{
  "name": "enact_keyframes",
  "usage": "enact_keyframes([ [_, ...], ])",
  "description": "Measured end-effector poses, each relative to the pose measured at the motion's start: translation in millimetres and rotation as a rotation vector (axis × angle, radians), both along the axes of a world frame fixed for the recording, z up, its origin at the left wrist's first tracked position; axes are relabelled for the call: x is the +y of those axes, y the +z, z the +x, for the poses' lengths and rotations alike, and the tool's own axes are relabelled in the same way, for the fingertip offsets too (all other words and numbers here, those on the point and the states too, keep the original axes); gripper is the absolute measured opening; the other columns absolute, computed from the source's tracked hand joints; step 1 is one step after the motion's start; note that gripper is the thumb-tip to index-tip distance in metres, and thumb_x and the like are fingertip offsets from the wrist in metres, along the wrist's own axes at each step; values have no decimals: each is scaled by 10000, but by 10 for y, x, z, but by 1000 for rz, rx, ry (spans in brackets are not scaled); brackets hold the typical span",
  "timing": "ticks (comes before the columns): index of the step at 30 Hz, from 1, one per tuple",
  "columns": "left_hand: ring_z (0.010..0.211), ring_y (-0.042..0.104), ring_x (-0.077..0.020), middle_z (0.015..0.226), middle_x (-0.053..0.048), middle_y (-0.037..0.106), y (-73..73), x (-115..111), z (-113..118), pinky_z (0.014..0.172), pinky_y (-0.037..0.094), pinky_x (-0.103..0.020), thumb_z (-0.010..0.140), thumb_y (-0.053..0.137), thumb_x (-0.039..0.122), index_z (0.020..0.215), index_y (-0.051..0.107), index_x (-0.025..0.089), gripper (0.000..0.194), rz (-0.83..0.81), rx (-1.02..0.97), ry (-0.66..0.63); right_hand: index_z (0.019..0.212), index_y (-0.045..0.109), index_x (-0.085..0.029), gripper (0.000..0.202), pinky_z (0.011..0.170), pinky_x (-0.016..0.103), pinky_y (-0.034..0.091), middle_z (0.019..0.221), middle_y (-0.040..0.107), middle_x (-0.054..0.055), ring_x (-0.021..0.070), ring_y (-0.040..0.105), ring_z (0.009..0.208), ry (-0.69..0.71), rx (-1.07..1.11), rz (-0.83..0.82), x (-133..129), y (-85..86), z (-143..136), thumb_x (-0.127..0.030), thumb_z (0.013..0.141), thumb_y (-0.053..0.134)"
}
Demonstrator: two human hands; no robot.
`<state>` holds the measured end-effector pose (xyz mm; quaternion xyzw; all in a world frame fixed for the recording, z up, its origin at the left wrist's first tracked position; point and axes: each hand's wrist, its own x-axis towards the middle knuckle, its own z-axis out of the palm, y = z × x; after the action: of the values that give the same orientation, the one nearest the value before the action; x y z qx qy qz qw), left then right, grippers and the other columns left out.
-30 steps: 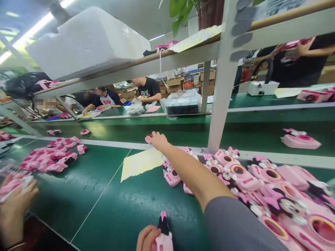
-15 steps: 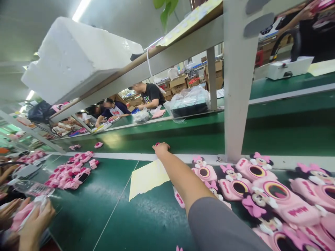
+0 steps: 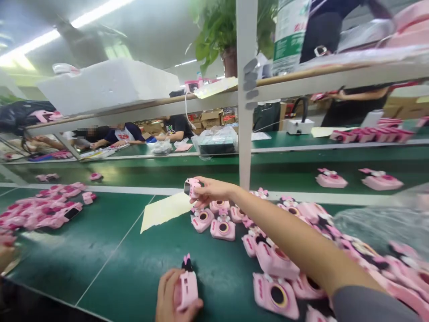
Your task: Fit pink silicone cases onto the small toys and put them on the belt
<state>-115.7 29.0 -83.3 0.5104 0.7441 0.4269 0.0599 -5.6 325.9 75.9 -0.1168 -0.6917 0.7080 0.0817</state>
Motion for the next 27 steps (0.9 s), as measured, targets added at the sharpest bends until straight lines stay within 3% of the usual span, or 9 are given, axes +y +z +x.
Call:
enact_keyframes([
  [3,1128,577,-321,1228,-135,505,129,24,110,987,496,-516,690,750,568,1193,589,200,643,-71,-47,-129,1237,400,-209,471,671,303,586,953,718,89,164,727,714,-61,51,-313,-578,-94,674,-445,906,637],
  [7,1220,507,-284,1285,-106,467,315,67,428,1077,427,-472,702,799,416,1338,477,227,737,-108,-52,-373,1018,475,-185,382,506,253,568,828,733,69,151,690,549,-219,14,-509,-1440,-401,1322,-490,874,654],
  [10,1244,486,-250,1302,-83,479,302,65,656,1096,407,-432,774,745,302,1341,456,252,638,-85,-79,-526,1025,494,-169,420,404,204,519,812,735,79,144,663,481,-287,25,-596,-1989,-690,1614,-523,861,650],
  [12,1248,484,-241,1307,-78,501,226,46,704,1097,399,-438,802,711,257,1340,446,257,600,-71,-130,-550,1062,476,-179,428,365,176,486,812,740,75,132,646,447,-362,50,-633,-2229,-879,1716,-526,870,637],
  [15,1235,504,-250,1301,-77,541,107,19,645,1084,402,-459,779,739,267,1305,467,246,593,-74,-189,-539,1095,447,-198,418,344,159,466,793,743,57,122,629,412,-460,51,-648,-2390,-1085,1726,-514,885,622],
  [17,1221,522,-251,1298,-73,559,70,9,580,1071,411,-456,766,752,279,1296,478,249,597,-86,-198,-549,1170,436,-201,432,360,167,486,782,743,52,128,640,423,-459,18,-638,-2414,-1136,1654,-490,900,610],
  [22,1206,547,-249,1302,-80,574,65,8,499,1051,428,-440,777,742,318,1301,482,243,590,-108,-208,-577,1404,354,-209,580,371,173,504,704,727,38,129,634,413,-401,-93,-550,-2424,-1036,1444,-445,927,585],
  [27,1232,533,-245,1336,-82,559,38,21,460,1077,405,-450,780,736,289,1313,467,244,598,-123,-249,-577,1539,202,-226,663,405,187,526,614,699,25,143,657,452,-540,-154,-428,-2463,-957,1416,-412,977,502],
])
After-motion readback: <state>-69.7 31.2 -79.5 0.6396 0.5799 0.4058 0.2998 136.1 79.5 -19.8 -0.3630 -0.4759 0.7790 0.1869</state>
